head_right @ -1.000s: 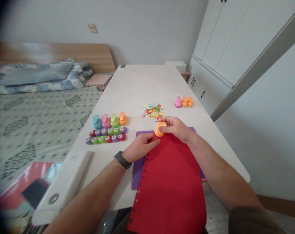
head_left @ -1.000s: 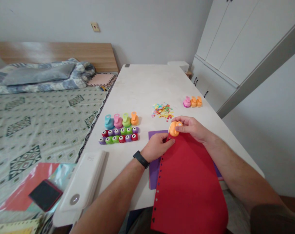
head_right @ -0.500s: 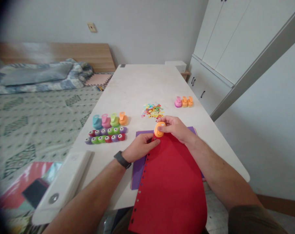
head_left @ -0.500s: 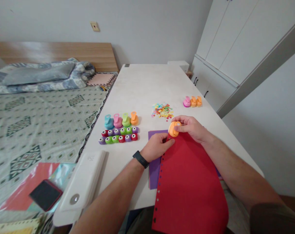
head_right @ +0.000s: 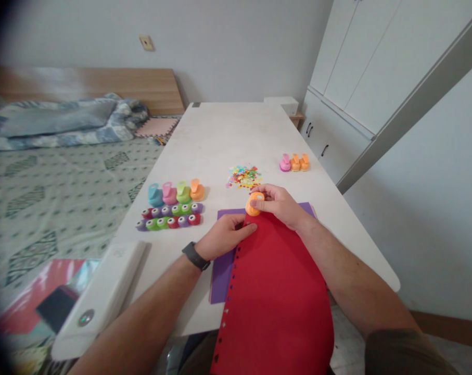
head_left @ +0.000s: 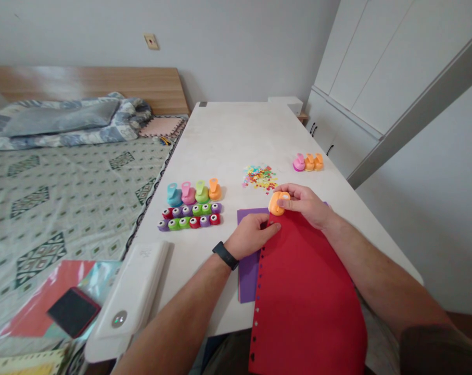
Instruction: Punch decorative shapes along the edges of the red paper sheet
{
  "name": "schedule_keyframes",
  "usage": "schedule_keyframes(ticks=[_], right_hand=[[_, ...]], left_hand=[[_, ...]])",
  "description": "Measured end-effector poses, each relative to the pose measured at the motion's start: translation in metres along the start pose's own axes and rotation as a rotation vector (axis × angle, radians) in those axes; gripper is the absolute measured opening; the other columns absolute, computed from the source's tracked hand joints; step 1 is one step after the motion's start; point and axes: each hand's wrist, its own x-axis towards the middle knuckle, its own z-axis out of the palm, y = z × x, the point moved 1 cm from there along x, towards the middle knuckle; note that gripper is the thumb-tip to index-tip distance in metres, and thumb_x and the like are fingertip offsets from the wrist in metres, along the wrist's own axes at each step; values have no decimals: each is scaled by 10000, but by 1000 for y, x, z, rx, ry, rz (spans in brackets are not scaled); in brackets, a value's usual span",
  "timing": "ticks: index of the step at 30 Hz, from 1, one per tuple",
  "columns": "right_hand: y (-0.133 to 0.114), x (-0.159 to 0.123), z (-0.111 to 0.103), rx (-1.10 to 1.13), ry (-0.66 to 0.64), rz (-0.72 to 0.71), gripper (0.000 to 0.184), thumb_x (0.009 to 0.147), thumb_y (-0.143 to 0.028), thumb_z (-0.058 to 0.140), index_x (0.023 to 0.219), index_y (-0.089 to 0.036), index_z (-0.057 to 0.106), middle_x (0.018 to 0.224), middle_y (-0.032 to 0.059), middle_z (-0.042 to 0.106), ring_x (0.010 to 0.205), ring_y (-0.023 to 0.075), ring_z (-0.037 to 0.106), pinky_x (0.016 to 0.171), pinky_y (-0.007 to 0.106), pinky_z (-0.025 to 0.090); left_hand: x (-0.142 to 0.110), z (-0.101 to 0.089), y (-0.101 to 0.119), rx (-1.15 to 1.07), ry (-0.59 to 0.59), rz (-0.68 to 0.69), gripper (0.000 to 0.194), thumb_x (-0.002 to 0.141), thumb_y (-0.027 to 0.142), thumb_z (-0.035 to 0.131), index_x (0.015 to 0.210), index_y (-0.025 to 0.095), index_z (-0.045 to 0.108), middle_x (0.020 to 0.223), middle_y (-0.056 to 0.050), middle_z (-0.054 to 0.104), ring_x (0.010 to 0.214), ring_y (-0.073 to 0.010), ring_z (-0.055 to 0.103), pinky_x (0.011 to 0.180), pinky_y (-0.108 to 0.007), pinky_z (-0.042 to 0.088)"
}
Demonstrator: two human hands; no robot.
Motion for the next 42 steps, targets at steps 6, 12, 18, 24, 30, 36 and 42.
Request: schedule_keyframes(ticks=[6, 12, 18, 24, 30, 36, 42], right_hand=[[2, 6, -14, 91, 259, -112, 451, 736, -439, 867, 1080, -202, 698, 966, 44, 727, 857, 194, 659, 806, 350, 526], [4, 6, -23, 112, 335, -104, 446, 706, -451, 883, 1043, -220, 705, 952, 43, 724, 854, 205, 659, 781, 362, 537], [8, 8, -24, 135, 356, -93, 402, 717, -440, 878, 1012, -227, 708, 939, 38, 719, 846, 197, 656, 770, 357, 540], [10, 9, -27, 116, 360, -92, 414, 707, -462, 879, 1004, -232, 706, 947, 45, 726, 855, 213, 664, 771, 377, 544], [11, 10, -30, 119, 370, -96, 394, 720, -437, 874, 1007, -225, 707, 947, 40, 718, 847, 201, 660, 754, 355, 538], [10, 11, -31, 101, 365, -117, 397, 716, -454, 870, 993, -223, 703, 940, 39, 722, 854, 205, 661, 754, 353, 539], [11, 11, -32, 91, 367, -114, 384, 718, -460, 869, 972, -225, 701, 916, 34, 721, 837, 199, 658, 745, 348, 537]], left_hand=[[-2, 2, 4, -110, -17, -30, 371, 868, 515, 638, 773, 161, 698, 687, -21, 660, 639, -159, 570, 570, -250, 439], [-2, 2, 6, -163, -8, -43, 358, 854, 515, 670, 804, 164, 717, 735, -43, 708, 689, -185, 625, 576, -258, 467], [-2, 2, 5, -201, -63, -47, 335, 883, 489, 645, 889, 165, 732, 835, -59, 743, 731, -196, 662, 616, -274, 490], [-2, 3, 6, -176, -7, -64, 344, 848, 508, 677, 813, 169, 723, 742, -52, 716, 715, -200, 640, 590, -270, 480], [-1, 3, 6, -171, -12, -64, 355, 846, 513, 681, 769, 167, 698, 702, -42, 695, 662, -179, 614, 559, -261, 454], [-1, 4, 7, -211, -19, -85, 367, 839, 530, 685, 810, 166, 713, 724, -50, 708, 686, -191, 632, 567, -266, 467], [-1, 3, 7, -224, -14, -54, 371, 845, 533, 685, 789, 167, 707, 732, -49, 712, 678, -186, 628, 572, -271, 471]])
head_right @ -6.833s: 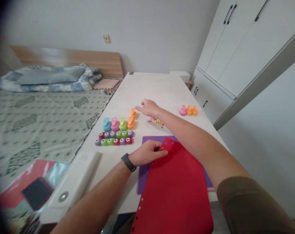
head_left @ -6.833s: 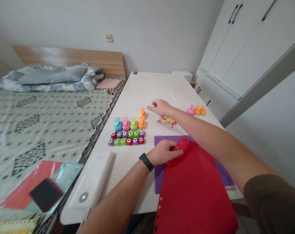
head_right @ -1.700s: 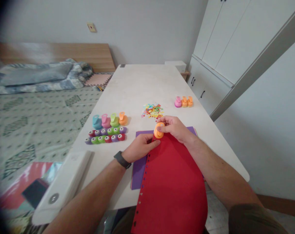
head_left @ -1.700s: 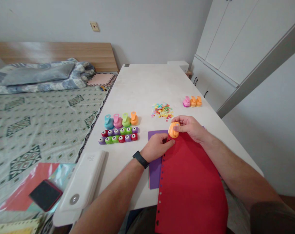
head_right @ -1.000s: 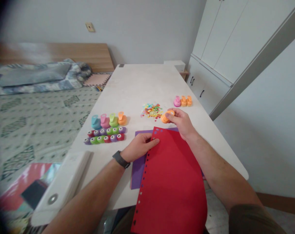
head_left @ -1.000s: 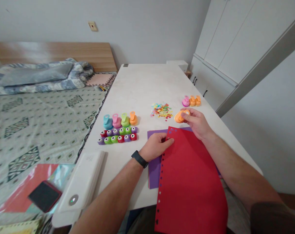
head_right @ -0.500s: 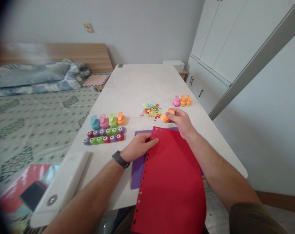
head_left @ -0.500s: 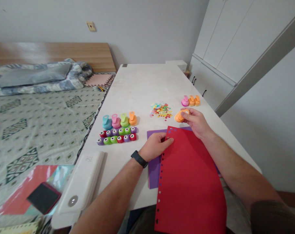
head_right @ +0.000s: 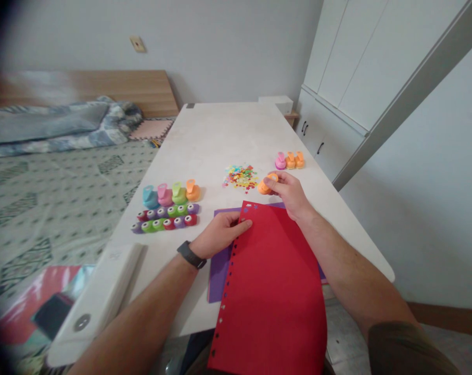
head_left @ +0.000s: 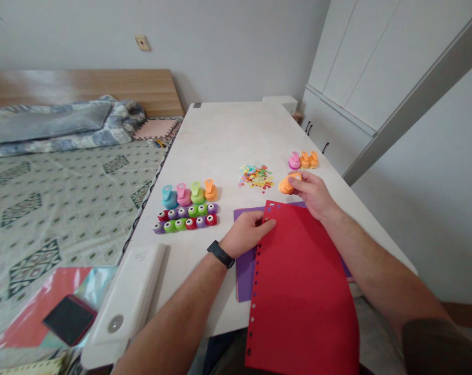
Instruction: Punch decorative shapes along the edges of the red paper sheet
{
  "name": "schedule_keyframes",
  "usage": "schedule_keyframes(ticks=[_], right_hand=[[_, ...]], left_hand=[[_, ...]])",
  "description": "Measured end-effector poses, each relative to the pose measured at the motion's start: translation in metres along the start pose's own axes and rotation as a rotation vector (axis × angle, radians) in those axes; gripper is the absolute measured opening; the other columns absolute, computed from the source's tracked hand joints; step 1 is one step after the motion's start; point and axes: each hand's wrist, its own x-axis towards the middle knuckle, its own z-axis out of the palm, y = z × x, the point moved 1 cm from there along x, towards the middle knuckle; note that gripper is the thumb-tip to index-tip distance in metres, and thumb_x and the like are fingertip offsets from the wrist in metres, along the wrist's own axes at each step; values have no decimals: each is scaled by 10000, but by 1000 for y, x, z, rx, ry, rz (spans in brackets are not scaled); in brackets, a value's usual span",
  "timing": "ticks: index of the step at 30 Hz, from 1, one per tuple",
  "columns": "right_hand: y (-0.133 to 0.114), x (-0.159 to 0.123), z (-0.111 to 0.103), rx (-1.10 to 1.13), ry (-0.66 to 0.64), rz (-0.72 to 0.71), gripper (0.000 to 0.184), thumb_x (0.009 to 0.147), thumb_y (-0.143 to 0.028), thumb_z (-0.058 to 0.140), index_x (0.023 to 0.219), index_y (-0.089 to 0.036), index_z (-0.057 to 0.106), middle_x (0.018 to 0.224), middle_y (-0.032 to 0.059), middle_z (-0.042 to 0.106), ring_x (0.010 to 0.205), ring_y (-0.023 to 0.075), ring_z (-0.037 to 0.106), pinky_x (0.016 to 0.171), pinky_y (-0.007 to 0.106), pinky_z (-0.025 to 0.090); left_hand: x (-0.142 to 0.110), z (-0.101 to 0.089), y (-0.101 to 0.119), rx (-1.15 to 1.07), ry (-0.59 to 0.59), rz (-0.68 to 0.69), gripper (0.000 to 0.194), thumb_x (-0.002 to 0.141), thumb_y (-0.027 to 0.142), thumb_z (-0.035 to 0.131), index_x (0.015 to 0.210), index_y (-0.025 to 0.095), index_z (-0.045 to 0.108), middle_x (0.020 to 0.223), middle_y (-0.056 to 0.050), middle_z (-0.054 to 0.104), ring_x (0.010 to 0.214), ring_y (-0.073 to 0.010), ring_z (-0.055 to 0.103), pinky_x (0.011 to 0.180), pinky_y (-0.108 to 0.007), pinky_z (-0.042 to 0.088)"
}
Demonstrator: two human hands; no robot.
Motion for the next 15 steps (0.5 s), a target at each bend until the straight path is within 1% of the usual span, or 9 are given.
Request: schedule_keyframes(ticks=[4, 8, 12, 15], right_hand=[[0, 0, -1, 17, 4, -4, 351, 731, -437, 865, 953, -215, 707, 902, 29, 712, 817, 190, 653, 739, 343, 529], [1, 1, -1, 20, 8, 2, 349, 730, -431, 866, 959, -220, 709, 899, 28, 714, 812, 193, 651, 734, 348, 526], [2, 3, -4, 28, 24, 11, 352, 725, -423, 873, 965, -220, 715, 907, 31, 721, 812, 192, 653, 742, 351, 522], [2, 4, -6, 23, 10, 17, 345, 735, -419, 871, 968, -213, 721, 907, 36, 726, 805, 191, 658, 740, 351, 518]], left_hand=[[0, 0, 0, -17, -26, -14, 364, 848, 532, 682, 825, 171, 716, 763, -56, 718, 696, -194, 635, 597, -282, 485], [-1, 0, 2, 15, -14, -23, 378, 858, 549, 661, 838, 176, 717, 720, -48, 690, 682, -190, 612, 588, -279, 470], [-3, -1, 2, 173, -15, 62, 382, 879, 535, 638, 764, 173, 677, 659, -6, 609, 617, -144, 515, 560, -254, 396], [-6, 0, 2, 307, -51, 130, 406, 917, 514, 599, 706, 167, 616, 627, 23, 511, 598, -116, 425, 553, -247, 330]])
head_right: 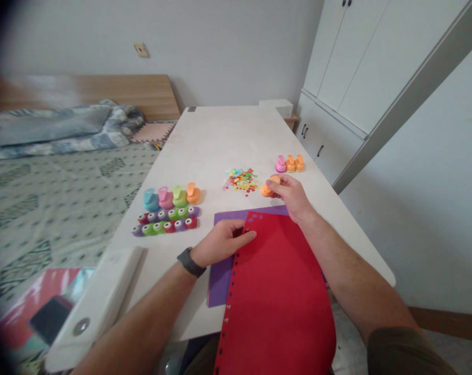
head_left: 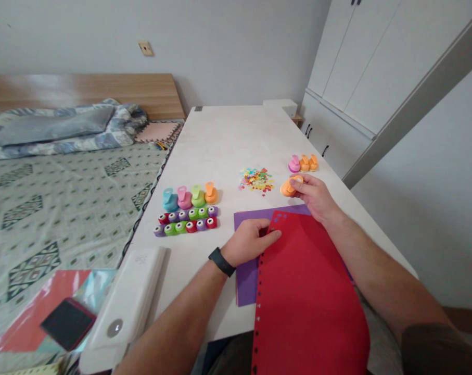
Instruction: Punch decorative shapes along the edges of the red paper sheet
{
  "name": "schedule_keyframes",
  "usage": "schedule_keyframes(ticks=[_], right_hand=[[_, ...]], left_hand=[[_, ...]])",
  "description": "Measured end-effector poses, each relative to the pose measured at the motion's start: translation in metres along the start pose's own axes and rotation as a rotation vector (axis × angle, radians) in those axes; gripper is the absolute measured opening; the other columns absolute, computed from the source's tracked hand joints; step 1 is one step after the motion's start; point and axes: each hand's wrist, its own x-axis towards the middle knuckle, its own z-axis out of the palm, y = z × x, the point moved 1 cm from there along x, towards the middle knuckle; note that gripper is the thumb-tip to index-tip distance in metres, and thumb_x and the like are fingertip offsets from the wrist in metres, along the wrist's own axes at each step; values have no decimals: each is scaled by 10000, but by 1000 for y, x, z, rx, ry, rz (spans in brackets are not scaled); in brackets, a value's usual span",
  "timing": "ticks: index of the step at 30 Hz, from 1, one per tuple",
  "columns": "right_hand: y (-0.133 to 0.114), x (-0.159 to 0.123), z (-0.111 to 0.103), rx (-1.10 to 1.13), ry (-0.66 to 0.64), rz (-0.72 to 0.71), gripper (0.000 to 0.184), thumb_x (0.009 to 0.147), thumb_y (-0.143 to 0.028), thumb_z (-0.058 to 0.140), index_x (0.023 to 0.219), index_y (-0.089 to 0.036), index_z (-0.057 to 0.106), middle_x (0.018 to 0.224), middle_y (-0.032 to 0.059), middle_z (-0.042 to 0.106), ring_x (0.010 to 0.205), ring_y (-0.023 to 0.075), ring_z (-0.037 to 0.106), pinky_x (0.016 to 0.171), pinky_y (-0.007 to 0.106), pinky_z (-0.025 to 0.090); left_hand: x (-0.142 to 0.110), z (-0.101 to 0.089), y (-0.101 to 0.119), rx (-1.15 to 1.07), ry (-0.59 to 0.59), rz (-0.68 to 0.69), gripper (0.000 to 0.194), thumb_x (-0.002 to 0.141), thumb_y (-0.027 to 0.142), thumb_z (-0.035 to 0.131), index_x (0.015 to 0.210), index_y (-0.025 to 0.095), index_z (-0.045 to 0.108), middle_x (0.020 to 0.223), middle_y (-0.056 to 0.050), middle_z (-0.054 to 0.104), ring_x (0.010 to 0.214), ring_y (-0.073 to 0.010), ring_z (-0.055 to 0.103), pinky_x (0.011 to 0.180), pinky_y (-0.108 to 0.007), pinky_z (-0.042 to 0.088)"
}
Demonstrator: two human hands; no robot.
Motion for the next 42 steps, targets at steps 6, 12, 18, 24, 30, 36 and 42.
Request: schedule_keyframes(ticks=[6, 12, 18, 24, 30, 36, 42], right_hand=[[0, 0, -1, -43, -45, 56, 360, 747, -444, 865, 977, -204, 725, 910, 46, 742, 782, 186, 676, 697, 323, 512], [0, -3, 1, -64, -100, 95, 392, 735, -472, 871, 985, -206, 726, 906, 47, 753, 777, 183, 680, 691, 311, 514], [-2, -8, 5, -99, -231, 144, 391, 782, -495, 832, 1016, -203, 720, 954, 62, 759, 832, 195, 686, 718, 309, 530], [-5, -14, 5, -183, -472, 228, 408, 872, -529, 740, 1094, -193, 675, 1013, 80, 750, 852, 195, 689, 731, 312, 556], [-3, -15, 13, -268, -737, 312, 408, 861, -529, 752, 1053, -179, 667, 987, 63, 739, 834, 177, 672, 729, 300, 546], [9, 3, 15, -132, -259, 91, 415, 864, -545, 744, 1097, -227, 612, 1046, 44, 733, 949, 191, 692, 820, 336, 561], [10, 6, 7, -48, -174, 143, 406, 814, -541, 795, 1014, -230, 627, 1023, 46, 742, 940, 193, 698, 822, 353, 565]], left_hand=[[-4, 4, 6, 184, -73, 110, 419, 974, 441, 548, 661, 168, 492, 615, 44, 417, 591, -96, 359, 577, -259, 268], [-7, 9, 14, 292, -144, 270, 396, 998, 368, 542, 664, 169, 466, 641, 22, 486, 625, -103, 437, 622, -263, 308], [-8, 11, 17, 331, -212, 343, 353, 1012, 344, 531, 710, 164, 556, 729, -18, 603, 697, -118, 531, 675, -249, 374], [-7, 11, 16, 333, -222, 338, 355, 1013, 336, 525, 713, 157, 584, 724, -25, 612, 676, -115, 537, 661, -244, 380], [-6, 11, 12, 323, -211, 344, 377, 1008, 342, 531, 682, 157, 568, 677, -12, 579, 630, -104, 496, 636, -247, 359], [-5, 10, 10, 309, -200, 312, 361, 1010, 345, 524, 708, 159, 589, 710, -21, 615, 669, -115, 543, 653, -248, 368], [-5, 11, 9, 292, -186, 284, 364, 1004, 349, 525, 696, 161, 577, 695, -14, 606, 659, -112, 530, 646, -252, 355]])
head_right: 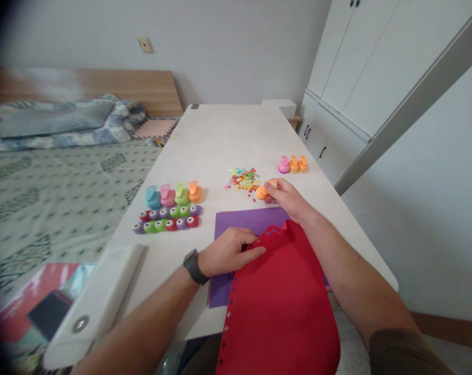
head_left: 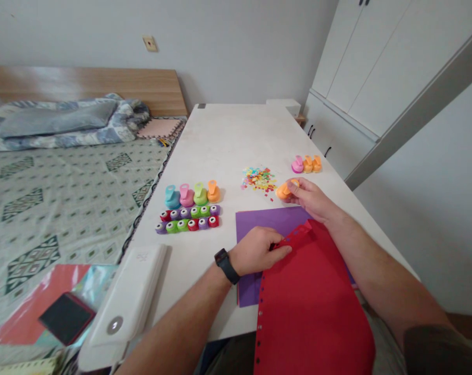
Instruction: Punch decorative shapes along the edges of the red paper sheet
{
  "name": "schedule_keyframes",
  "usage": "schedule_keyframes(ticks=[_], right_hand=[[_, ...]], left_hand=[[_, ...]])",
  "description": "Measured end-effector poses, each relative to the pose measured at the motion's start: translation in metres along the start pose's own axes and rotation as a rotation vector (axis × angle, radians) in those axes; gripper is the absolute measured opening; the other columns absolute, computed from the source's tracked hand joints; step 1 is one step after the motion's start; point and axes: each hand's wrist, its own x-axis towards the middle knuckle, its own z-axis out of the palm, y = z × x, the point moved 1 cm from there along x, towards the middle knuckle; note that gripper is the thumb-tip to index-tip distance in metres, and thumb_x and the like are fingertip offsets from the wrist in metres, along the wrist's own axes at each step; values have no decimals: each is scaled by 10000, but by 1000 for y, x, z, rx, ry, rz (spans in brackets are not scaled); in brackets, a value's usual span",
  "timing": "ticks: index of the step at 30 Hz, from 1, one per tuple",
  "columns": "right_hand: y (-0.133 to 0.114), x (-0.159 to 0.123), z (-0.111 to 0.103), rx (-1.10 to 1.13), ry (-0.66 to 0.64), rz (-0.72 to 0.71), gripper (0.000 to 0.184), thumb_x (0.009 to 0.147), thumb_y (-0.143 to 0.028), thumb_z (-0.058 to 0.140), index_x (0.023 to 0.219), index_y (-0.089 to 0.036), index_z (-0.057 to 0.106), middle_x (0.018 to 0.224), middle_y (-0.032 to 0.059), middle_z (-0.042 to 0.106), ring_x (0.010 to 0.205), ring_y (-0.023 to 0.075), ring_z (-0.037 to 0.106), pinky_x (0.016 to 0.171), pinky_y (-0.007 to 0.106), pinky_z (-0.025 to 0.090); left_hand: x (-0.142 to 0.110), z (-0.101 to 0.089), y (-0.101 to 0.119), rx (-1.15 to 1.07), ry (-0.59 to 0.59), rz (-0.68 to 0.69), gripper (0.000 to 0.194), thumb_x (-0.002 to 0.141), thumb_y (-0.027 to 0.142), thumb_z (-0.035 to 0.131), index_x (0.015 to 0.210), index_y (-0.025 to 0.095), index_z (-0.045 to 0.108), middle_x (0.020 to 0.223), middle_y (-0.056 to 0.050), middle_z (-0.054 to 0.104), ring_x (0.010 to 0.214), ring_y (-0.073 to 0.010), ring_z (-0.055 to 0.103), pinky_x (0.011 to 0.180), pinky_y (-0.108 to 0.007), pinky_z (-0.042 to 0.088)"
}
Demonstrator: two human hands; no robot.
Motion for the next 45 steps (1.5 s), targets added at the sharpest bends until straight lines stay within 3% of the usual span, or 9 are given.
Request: schedule_keyframes(ticks=[7, 12, 16, 22, 30, 35, 45], right_hand=[[2, 1, -4, -5, 35, 13, 418, 791, -538, 816, 977, -215, 627, 968, 46, 752, 862, 178, 694, 742, 314, 556], [10, 11, 10, -19, -145, 89, 425, 803, -555, 799, 973, -205, 628, 999, 64, 752, 893, 190, 697, 775, 331, 565], [8, 21, 10, -53, -5, -81, 452, 794, -569, 800, 1017, -217, 627, 1017, 44, 747, 938, 175, 690, 851, 330, 552], [-2, 13, -5, 68, 29, -44, 398, 791, -546, 812, 931, -215, 642, 959, 46, 738, 853, 181, 689, 772, 334, 558], [-14, -4, -19, 73, 63, -100, 349, 831, -538, 774, 938, -221, 671, 984, 56, 735, 843, 188, 670, 709, 322, 536], [-21, -13, -17, 38, -4, -98, 352, 843, -541, 758, 1010, -239, 684, 1006, 56, 736, 850, 198, 669, 716, 331, 524], [-20, -19, -15, -41, -102, -84, 395, 838, -530, 770, 1110, -258, 680, 1005, 48, 726, 872, 209, 667, 739, 340, 525]], left_hand=[[0, 0, -4, -21, 47, -85, 383, 980, 373, 552, 662, 159, 545, 621, 18, 529, 587, -94, 438, 595, -260, 298], [0, 0, -6, -39, 60, -120, 420, 974, 410, 551, 639, 156, 535, 582, 33, 483, 567, -88, 393, 576, -261, 269], [0, -1, -8, -65, 62, -149, 437, 971, 427, 548, 631, 153, 536, 572, 38, 452, 561, -86, 374, 560, -261, 250], [-1, -1, -9, -172, 83, -198, 441, 963, 447, 555, 636, 151, 550, 571, 46, 429, 552, -80, 353, 536, -245, 247], [-3, -4, -13, -473, 96, -301, 391, 955, 495, 566, 866, 155, 738, 814, -33, 731, 675, -150, 617, 581, -236, 436], [-1, -9, -12, -580, 163, -334, 383, 931, 508, 608, 939, 150, 744, 918, -66, 765, 769, -189, 688, 657, -267, 531], [1, -8, -11, -753, 197, -381, 380, 919, 495, 636, 1090, 165, 715, 1018, -73, 768, 860, -208, 718, 716, -292, 579]])
